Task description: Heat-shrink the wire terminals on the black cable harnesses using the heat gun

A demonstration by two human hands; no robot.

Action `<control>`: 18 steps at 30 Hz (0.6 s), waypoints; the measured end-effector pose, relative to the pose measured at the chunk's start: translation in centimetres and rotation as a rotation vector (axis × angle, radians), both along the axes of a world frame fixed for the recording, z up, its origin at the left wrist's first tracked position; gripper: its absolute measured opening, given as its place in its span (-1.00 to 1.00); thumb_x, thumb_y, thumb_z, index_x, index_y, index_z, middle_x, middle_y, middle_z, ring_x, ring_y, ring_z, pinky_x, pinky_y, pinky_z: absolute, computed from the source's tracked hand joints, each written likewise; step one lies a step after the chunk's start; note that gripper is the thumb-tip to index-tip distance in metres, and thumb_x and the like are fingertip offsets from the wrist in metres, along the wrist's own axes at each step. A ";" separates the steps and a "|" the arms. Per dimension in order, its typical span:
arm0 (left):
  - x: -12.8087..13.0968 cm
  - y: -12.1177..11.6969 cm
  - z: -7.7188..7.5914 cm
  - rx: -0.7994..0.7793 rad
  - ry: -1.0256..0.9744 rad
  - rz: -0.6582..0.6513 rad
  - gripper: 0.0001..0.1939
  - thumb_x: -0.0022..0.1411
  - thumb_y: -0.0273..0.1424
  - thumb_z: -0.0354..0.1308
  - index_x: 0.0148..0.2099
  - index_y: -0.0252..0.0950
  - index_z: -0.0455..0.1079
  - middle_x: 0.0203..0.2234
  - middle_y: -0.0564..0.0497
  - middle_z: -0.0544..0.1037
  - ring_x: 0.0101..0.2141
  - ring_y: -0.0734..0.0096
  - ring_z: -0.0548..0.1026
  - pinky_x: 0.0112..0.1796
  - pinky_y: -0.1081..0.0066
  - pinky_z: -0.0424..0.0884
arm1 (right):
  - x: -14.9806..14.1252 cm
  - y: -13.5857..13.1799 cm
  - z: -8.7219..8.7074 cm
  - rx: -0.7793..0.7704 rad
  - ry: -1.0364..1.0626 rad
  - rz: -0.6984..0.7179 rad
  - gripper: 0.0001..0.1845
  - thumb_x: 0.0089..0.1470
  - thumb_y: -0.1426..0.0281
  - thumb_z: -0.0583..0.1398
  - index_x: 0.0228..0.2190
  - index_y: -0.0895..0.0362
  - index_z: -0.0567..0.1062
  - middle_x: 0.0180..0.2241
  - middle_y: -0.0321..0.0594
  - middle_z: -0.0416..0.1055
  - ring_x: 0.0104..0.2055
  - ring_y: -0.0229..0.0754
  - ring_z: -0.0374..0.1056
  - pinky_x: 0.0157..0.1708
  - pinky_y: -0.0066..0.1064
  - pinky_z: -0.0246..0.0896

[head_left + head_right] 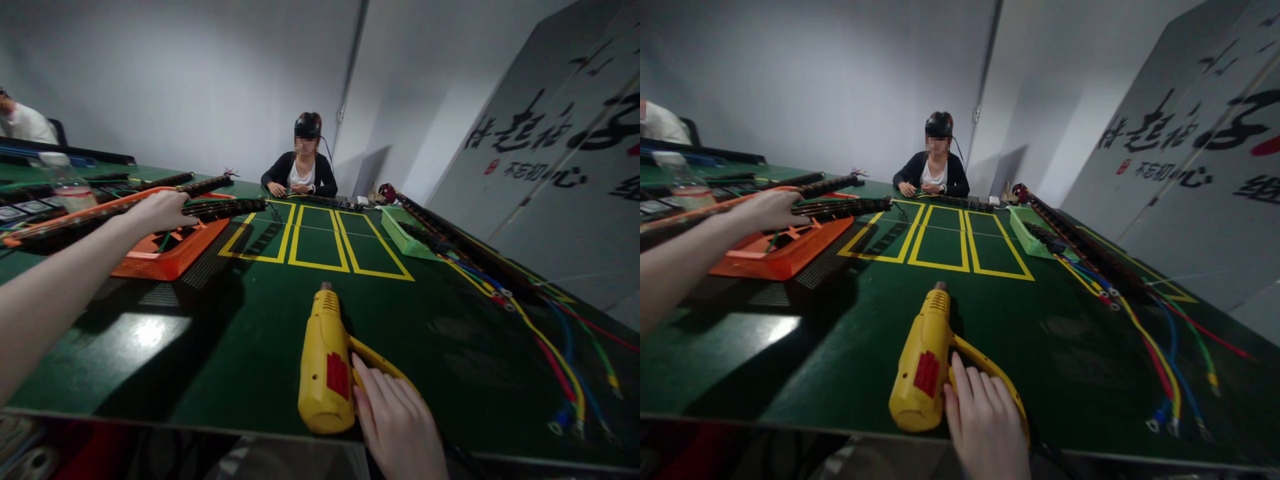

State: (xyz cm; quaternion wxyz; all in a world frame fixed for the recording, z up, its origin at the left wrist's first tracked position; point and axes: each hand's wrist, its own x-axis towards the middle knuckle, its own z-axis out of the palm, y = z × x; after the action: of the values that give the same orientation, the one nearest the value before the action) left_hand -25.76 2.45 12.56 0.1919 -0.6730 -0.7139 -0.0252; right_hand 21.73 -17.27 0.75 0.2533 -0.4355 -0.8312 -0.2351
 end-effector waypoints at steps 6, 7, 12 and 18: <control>6.1 -2.4 0.8 -0.038 0.286 -0.192 -0.62 0.14 -0.31 0.10 -0.04 -0.43 0.31 -0.19 -0.15 0.38 -0.24 0.23 0.40 -0.28 0.34 0.36 | -0.1 -0.2 0.0 -0.015 0.021 -0.015 -0.56 0.31 0.33 -0.14 -0.05 0.24 0.43 -0.38 -0.24 0.47 -0.38 -0.28 0.34 -0.30 -0.37 0.07; 7.0 -3.1 0.7 -0.024 0.299 -0.207 -0.62 0.16 -0.32 0.09 -0.01 -0.42 0.30 -0.17 -0.16 0.37 -0.22 0.20 0.39 -0.28 0.34 0.36 | -0.2 -0.3 -0.1 -0.016 0.030 -0.019 -0.56 0.31 0.33 -0.14 -0.05 0.24 0.43 -0.37 -0.23 0.47 -0.38 -0.28 0.34 -0.30 -0.37 0.07; 9.3 -6.2 -1.0 0.013 0.372 -0.270 -0.65 0.21 -0.40 0.01 0.04 -0.38 0.29 -0.08 -0.21 0.33 -0.13 0.14 0.35 -0.18 0.26 0.35 | -0.2 -0.5 -0.6 -0.066 0.049 -0.043 -0.56 0.31 0.32 -0.13 0.00 0.24 0.40 -0.33 -0.18 0.47 -0.34 -0.25 0.34 -0.27 -0.35 0.08; 9.1 -9.5 -2.8 0.059 0.358 -0.347 -0.64 0.19 -0.43 -0.08 0.03 -0.26 0.32 -0.04 -0.21 0.31 -0.09 -0.02 0.32 -0.19 0.11 0.33 | 0.7 -0.2 -0.4 -0.120 0.016 0.014 -0.59 0.29 0.36 -0.09 0.02 0.24 0.38 -0.31 -0.17 0.48 -0.32 -0.25 0.36 -0.27 -0.37 0.11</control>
State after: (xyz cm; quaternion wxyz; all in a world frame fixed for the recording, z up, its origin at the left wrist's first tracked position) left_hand -16.70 -7.10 9.80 0.3275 -0.7735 -0.5411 0.0411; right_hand 22.39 -17.48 0.40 0.2352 -0.4458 -0.8448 -0.1795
